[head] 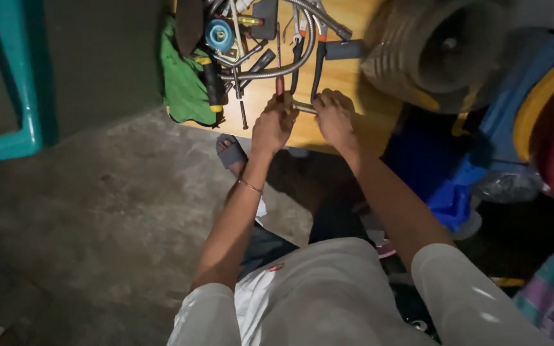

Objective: Organizing and sorting various hand tools in a toolbox.

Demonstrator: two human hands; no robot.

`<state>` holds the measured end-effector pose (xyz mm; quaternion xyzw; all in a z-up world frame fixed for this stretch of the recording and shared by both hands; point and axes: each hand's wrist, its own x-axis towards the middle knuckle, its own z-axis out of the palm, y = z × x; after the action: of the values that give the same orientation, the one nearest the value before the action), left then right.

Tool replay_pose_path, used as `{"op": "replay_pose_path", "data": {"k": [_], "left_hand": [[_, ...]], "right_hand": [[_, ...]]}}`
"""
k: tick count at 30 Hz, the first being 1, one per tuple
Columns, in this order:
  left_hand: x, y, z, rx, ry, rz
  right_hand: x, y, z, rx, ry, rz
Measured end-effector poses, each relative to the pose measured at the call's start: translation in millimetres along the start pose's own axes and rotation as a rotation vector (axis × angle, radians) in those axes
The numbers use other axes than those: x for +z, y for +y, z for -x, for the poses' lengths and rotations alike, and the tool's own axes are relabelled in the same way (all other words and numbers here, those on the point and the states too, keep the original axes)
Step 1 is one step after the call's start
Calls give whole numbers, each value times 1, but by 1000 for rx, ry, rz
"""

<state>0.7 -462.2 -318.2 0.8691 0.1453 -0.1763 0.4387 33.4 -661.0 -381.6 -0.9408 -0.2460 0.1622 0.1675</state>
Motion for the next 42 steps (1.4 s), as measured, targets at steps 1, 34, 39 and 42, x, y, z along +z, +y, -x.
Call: {"op": "replay_pose_path", "data": {"k": [1, 34, 39, 42], "left_hand": [[6, -9, -2, 12, 8, -12], [110, 8, -84, -18, 299, -389], [92, 29, -88, -18, 322, -373], [59, 68, -82, -81, 244, -340]], "right_hand": [[7, 4, 1, -5, 1, -39], [42, 58, -21, 324, 596, -469], [15, 41, -13, 326, 499, -465], [17, 40, -13, 259, 553, -327]]}}
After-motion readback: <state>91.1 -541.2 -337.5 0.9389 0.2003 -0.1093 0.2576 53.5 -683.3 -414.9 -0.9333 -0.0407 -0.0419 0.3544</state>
